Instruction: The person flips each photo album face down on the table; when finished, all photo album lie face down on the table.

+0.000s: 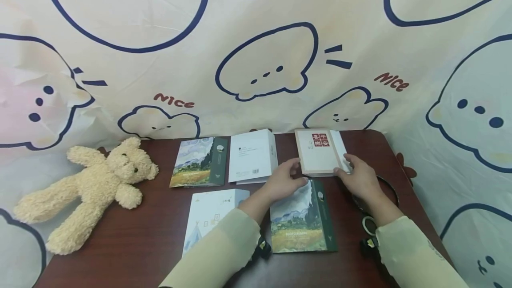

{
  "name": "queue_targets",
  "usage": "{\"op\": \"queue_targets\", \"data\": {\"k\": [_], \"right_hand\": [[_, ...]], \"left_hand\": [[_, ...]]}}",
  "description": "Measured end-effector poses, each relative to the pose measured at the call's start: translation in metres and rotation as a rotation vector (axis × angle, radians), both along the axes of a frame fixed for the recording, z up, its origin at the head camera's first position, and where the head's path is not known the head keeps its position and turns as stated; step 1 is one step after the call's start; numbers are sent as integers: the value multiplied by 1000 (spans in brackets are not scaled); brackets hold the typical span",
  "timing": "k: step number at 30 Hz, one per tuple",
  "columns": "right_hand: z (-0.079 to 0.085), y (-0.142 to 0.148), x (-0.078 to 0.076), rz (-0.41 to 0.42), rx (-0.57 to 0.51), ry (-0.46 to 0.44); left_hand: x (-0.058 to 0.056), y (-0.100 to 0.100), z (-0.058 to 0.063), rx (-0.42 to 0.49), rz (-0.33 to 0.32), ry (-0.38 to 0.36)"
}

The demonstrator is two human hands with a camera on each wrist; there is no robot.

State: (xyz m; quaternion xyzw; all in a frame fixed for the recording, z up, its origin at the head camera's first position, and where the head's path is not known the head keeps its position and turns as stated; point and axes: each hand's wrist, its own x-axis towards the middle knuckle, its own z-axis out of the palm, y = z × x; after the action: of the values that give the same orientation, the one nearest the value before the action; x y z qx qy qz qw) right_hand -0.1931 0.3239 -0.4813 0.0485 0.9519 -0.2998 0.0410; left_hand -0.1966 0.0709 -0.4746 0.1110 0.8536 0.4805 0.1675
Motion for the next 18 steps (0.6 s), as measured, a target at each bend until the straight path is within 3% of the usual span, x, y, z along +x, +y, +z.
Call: {"op": "queue_targets", "data": {"k": [18], "right_hand": [[-7, 9, -15, 15, 18, -28]], "left_hand": [[-12, 12, -13, 75, 46, -56]]}}
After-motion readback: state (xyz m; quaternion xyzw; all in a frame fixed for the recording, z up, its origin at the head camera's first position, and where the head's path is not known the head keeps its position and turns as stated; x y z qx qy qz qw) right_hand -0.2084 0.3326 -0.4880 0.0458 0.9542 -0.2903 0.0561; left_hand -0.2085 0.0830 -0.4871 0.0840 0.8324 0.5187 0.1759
